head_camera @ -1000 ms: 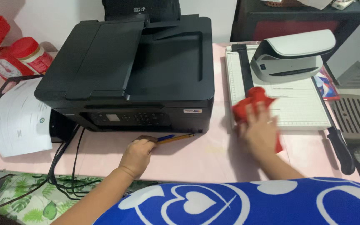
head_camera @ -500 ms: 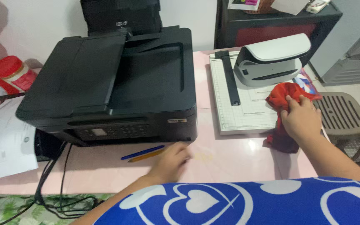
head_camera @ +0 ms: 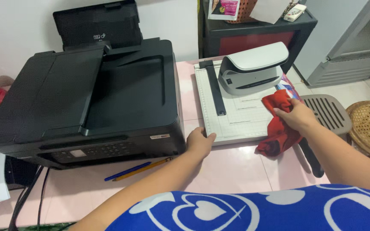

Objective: The person wipes a black printer, a white paper cutter, and a pink tabletop using a red cloth. The person moves a book and a pencil aside to access the surfaces and continues wiping different parts of the equipment and table.

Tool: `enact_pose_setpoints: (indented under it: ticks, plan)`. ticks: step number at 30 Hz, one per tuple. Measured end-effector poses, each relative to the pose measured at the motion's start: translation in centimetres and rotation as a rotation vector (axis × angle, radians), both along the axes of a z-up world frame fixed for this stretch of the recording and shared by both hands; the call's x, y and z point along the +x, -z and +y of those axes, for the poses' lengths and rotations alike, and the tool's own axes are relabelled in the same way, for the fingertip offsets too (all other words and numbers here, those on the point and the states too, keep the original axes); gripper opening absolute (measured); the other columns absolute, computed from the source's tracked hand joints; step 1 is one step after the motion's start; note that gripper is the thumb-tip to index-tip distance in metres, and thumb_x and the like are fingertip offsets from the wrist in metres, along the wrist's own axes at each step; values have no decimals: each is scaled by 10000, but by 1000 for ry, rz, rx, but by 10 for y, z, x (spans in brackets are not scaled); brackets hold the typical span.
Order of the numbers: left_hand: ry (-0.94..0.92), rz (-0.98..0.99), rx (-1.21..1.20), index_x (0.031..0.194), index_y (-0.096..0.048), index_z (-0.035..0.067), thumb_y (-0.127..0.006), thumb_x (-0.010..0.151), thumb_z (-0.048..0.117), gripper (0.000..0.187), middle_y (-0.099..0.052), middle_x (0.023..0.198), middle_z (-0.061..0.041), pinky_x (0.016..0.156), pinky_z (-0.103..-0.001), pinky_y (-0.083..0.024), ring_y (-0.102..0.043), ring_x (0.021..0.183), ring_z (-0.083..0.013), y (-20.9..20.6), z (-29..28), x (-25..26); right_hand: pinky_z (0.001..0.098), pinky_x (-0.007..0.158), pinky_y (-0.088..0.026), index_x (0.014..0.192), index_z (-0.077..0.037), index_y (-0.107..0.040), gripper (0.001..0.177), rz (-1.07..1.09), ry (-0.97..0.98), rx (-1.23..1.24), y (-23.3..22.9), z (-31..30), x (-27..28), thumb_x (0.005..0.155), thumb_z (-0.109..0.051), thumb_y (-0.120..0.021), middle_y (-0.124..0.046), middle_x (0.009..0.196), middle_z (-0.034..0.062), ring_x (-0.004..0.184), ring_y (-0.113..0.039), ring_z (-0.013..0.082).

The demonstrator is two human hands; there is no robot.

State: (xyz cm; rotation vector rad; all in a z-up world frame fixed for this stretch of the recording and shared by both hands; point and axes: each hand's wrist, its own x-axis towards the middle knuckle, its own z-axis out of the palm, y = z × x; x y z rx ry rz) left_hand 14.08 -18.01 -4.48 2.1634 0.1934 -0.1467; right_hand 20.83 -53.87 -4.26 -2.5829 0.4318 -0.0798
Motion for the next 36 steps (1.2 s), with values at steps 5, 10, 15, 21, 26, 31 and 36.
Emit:
enact_pose_setpoints:
  ticks: [5,10,15,21,26,31,36]
  plan:
    - [-28,2,-38,1040,-756,0,-767,838,274,341,-778,962,-149,821,-382,-572,-759,889,-277,-4,0,-12,437,1044,-490,1536,-64,-491,925,0,-24,17,4,-4,-14,789,-512,-801,-652,1345,244,1231,-643,370]
    - [-53,8,-31,1043,-749,-6,-775,831,248,331,-780,946,-146,807,-378,-572,-758,876,-266,-13,9,-38,433,1029,-500,1522,-20,-487,933,-52,-86,-1,6,3,-39,797,-511,-810,-663,1300,279,1209,-653,373]
    - [-25,5,-36,1065,-741,-11,-756,854,241,330,-780,971,-145,815,-368,-566,-751,882,-256,-20,18,-66,426,930,-562,1570,-68,-464,919,71,-27,-2,-7,18,-77,822,-506,-770,-766,1090,254,977,-764,335]
    - [-14,54,-31,1094,-743,7,-763,843,241,343,-786,992,-137,841,-349,-566,-752,909,-234,-27,30,-97,420,822,-592,1565,-82,-467,897,85,26,73,-19,37,-121,818,-470,-776,-765,1051,232,848,-780,306]
    - [37,115,-20,1103,-733,14,-753,843,241,345,-786,994,-133,847,-352,-575,-761,916,-245,-42,38,-112,417,792,-597,1533,-62,-489,880,19,9,107,-14,40,-142,797,-445,-783,-764,1071,220,834,-778,294]
    - [472,147,335,1068,-762,-4,-715,882,214,291,-766,1011,-195,861,-392,-562,-742,938,-307,-57,43,-95,437,870,-584,1521,-57,-499,870,21,13,65,-5,36,-143,799,-442,-794,-755,1117,245,943,-768,343]
    - [598,-65,-49,1119,-721,-15,-696,872,171,310,-735,965,-210,824,-495,-577,-708,910,-383,-69,8,-1,464,925,-552,1459,-41,-551,826,-140,-41,0,2,36,-143,775,-429,-805,-711,1159,279,1084,-707,393]
